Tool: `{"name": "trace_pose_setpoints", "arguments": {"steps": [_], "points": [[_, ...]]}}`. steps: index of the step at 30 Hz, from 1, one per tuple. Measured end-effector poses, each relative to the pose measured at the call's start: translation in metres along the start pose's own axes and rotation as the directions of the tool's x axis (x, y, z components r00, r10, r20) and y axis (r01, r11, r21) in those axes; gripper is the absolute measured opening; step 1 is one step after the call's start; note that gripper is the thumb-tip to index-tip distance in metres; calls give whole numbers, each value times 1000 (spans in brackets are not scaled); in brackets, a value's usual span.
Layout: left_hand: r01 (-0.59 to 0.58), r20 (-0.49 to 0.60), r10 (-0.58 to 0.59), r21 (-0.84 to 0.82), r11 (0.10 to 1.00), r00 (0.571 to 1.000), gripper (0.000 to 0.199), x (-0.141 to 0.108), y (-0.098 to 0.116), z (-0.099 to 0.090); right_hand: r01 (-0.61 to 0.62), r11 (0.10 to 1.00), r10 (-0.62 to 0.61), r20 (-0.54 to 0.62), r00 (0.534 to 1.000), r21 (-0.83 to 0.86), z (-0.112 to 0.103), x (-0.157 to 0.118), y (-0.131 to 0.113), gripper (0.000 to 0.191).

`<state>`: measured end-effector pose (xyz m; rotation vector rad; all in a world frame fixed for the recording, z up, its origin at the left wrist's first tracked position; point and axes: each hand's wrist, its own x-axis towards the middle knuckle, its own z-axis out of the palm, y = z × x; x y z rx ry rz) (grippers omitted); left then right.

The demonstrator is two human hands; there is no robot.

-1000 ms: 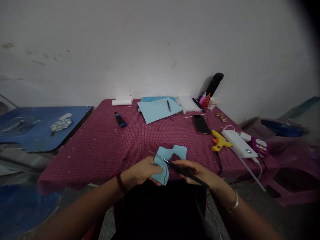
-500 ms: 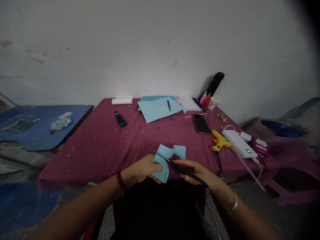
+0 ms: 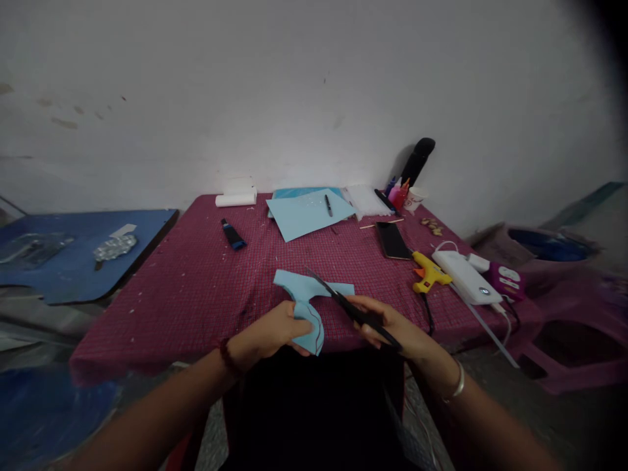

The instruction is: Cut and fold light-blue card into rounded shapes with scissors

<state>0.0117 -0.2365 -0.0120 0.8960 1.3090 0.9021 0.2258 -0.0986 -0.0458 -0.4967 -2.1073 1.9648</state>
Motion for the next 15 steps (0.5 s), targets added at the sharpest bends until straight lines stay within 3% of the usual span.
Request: {"name": "trace_pose_setpoints", "arguments": {"steps": [4,6,9,12,15], "points": [[-152,-106,157,60,987,982,11,-2,10,-7,124,942,-175,-140,975,-313,-18,15,-8,56],[-224,-142,246,150,963,959,15,-1,18,-14,134,841,-265,-183,947,-525,-28,25,-9,51],[-305,-221,350,214,928,910,18,6,31,-29,62,669,-307,-199,931,-741,-41,45,-6,49],[-384,-247,408,141,913,879,19,20,40,-46,3,548,-298,-192,935,-836,-53,66,0,49],[-479,-240,455,-52,876,858,18,38,45,-62,-9,460,-285,-157,946,-888,-63,84,4,47]]}}
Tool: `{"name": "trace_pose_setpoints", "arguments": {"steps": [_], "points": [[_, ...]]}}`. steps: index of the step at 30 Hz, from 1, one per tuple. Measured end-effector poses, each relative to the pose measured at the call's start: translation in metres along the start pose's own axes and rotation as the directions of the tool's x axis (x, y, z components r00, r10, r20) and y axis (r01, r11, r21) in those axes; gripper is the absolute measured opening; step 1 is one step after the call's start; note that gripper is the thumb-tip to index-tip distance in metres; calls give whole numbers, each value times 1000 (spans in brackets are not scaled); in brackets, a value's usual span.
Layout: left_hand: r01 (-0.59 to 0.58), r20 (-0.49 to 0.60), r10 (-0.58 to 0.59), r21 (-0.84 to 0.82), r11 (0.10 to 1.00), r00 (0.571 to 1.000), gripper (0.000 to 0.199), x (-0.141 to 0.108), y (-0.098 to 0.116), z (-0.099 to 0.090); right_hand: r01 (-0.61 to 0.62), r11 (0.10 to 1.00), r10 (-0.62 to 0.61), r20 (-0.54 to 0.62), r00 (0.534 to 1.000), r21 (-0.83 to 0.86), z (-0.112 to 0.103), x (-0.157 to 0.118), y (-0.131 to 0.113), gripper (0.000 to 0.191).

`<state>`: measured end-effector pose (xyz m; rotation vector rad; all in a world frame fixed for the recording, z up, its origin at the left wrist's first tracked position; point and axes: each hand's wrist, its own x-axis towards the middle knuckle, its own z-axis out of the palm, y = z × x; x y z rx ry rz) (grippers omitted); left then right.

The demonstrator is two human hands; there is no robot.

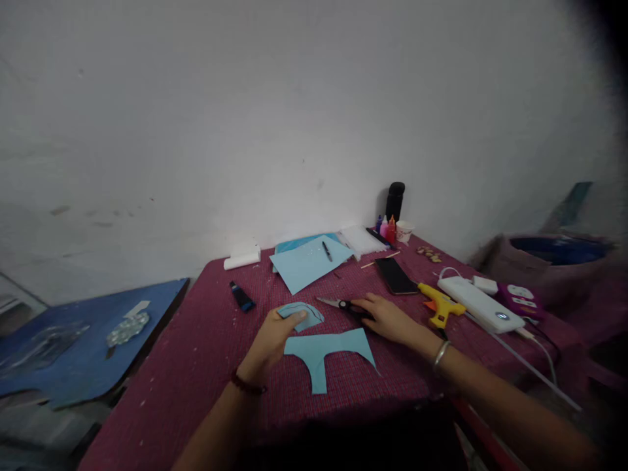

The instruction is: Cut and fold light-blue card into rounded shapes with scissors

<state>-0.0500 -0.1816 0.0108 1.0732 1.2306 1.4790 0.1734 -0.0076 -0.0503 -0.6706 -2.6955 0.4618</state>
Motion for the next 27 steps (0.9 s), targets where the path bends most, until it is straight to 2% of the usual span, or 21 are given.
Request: {"name": "trace_pose_setpoints", "arguments": {"steps": [3,5,7,9,12,14,16,19,21,24,27], "points": [[1,-82,-20,-223,975,996,10,18,-7,-9,47,998,-46,37,998,-35,-1,10,5,44],[5,-134,-51,-324,946,990,9,27,-10,-12,54,998,-54,2,999,-29,-2,15,2,37],[-11,-168,-55,-368,930,984,11,34,-13,-13,48,997,-43,-83,996,60,-2,23,-8,30],[-42,-182,-28,-372,927,983,10,38,-15,-11,60,962,-20,-152,988,266,1,34,-25,30],[-116,-186,54,-341,933,981,7,42,-18,-7,105,776,-24,-137,990,622,11,58,-56,32],[-157,-195,96,-328,931,976,6,44,-20,-6,127,675,-32,-143,989,726,19,75,-73,27],[-180,-211,113,-330,927,971,7,45,-23,-9,131,620,1,-168,986,774,26,90,-83,27],[-199,-244,119,-338,920,963,9,44,-28,-16,103,531,71,-166,984,841,36,106,-86,34],[-194,-257,107,-342,920,960,16,41,-30,-21,78,433,127,-146,981,898,44,111,-83,36],[-147,-271,60,-312,939,961,32,38,-35,-27,62,268,236,-128,963,961,55,109,-78,36],[-80,-298,-10,-288,954,954,28,38,-43,-31,42,159,302,-89,949,986,61,103,-72,34]]}}
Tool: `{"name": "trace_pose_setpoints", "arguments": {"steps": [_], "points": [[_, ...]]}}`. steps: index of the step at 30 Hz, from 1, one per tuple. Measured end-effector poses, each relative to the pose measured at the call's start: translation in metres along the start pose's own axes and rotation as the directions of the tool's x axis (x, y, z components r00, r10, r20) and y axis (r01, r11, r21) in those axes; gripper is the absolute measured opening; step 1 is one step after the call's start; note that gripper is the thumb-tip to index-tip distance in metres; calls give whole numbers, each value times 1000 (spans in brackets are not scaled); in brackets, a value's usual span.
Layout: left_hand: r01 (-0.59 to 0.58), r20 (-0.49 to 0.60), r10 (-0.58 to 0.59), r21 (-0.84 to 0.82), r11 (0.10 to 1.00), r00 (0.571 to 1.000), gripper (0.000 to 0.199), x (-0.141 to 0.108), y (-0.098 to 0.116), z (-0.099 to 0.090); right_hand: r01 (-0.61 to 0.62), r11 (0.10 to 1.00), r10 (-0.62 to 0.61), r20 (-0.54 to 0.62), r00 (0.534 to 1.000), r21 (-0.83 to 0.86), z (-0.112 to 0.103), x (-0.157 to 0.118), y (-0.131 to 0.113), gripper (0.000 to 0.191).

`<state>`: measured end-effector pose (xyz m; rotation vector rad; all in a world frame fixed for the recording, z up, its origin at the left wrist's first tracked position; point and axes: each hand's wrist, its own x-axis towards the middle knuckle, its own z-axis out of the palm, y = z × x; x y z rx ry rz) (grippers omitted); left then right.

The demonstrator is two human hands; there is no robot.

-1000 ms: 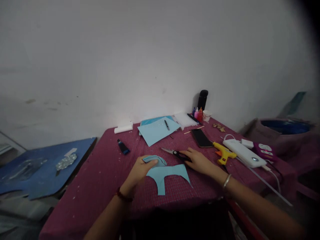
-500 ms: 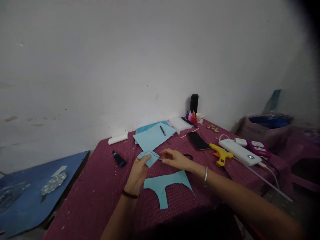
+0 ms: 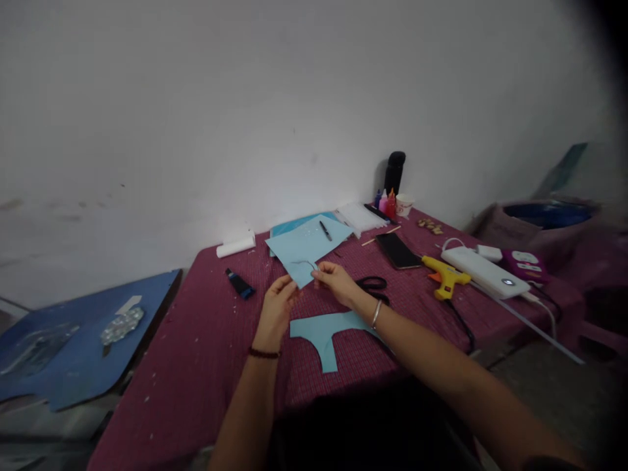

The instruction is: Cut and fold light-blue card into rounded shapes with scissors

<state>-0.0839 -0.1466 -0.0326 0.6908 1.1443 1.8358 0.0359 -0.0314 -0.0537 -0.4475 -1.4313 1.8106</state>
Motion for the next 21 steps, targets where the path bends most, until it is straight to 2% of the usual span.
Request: {"name": "trace_pose_setpoints", "arguments": {"steps": [5,8,12,17,21], "points": [[97,-2,-97,-21,995,995,26,5,-8,-5,-119,990,121,-20,992,76,-7,-5,4,35],[102,2,-102,3,995,995,26,5,-8,-5,-146,985,148,-10,989,92,-8,-5,8,35],[71,-6,-71,76,995,997,22,4,-11,-4,-136,984,137,2,991,114,-7,-5,11,34],[34,-28,-31,154,987,999,25,7,-15,-5,-66,997,65,25,998,43,-5,-6,8,31],[13,-33,-7,165,986,999,26,6,-13,-2,-50,999,48,92,995,18,-4,-8,6,29]]}}
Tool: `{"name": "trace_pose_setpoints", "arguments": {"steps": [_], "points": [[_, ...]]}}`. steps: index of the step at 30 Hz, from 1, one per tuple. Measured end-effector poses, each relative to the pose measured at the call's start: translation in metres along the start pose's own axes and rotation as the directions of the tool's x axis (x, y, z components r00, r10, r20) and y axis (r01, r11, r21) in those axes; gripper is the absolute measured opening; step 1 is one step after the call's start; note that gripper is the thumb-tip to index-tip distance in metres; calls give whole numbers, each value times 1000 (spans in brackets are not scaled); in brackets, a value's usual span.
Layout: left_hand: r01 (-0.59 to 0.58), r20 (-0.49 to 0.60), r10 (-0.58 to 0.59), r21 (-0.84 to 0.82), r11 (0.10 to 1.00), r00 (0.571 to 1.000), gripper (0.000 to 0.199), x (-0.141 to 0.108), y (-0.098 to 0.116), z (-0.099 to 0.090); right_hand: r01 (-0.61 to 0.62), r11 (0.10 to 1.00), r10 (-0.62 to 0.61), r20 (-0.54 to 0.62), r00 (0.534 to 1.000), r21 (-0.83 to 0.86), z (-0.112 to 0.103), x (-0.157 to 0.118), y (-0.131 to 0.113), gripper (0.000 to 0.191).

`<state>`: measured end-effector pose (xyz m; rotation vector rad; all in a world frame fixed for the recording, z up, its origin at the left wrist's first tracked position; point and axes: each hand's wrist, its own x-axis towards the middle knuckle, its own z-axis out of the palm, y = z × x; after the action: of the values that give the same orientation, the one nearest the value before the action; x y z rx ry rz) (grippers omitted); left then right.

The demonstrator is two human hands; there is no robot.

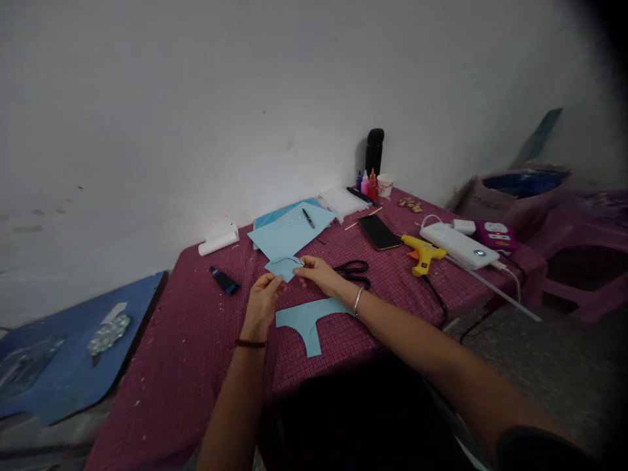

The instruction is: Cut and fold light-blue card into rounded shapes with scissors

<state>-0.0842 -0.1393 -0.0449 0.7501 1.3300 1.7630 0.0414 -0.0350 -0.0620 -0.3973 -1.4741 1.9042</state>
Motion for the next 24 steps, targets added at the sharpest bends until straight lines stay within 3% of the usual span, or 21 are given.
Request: {"name": "trace_pose_setpoints", "arguments": {"steps": [3,5,8,11,17,24], "points": [[12,14,-13,5,1000,1000,26,-2,1,2,12,996,-9,34,999,-94,0,2,4,26],[27,16,-27,7,1000,1000,26,-2,0,2,86,963,-87,6,996,-255,0,3,7,21],[64,2,-64,5,998,998,26,-1,-4,-1,217,839,-264,-24,964,-500,-1,4,8,10],[94,-44,-96,-28,995,994,27,3,-5,-5,268,765,-348,-27,937,-586,-3,2,3,4],[95,-71,-105,-139,986,992,30,5,4,-8,366,542,-464,94,881,-757,-5,-4,-4,17],[41,-47,-48,-140,989,998,29,2,3,-5,345,554,-445,81,892,-758,-5,-5,-4,21]]}}
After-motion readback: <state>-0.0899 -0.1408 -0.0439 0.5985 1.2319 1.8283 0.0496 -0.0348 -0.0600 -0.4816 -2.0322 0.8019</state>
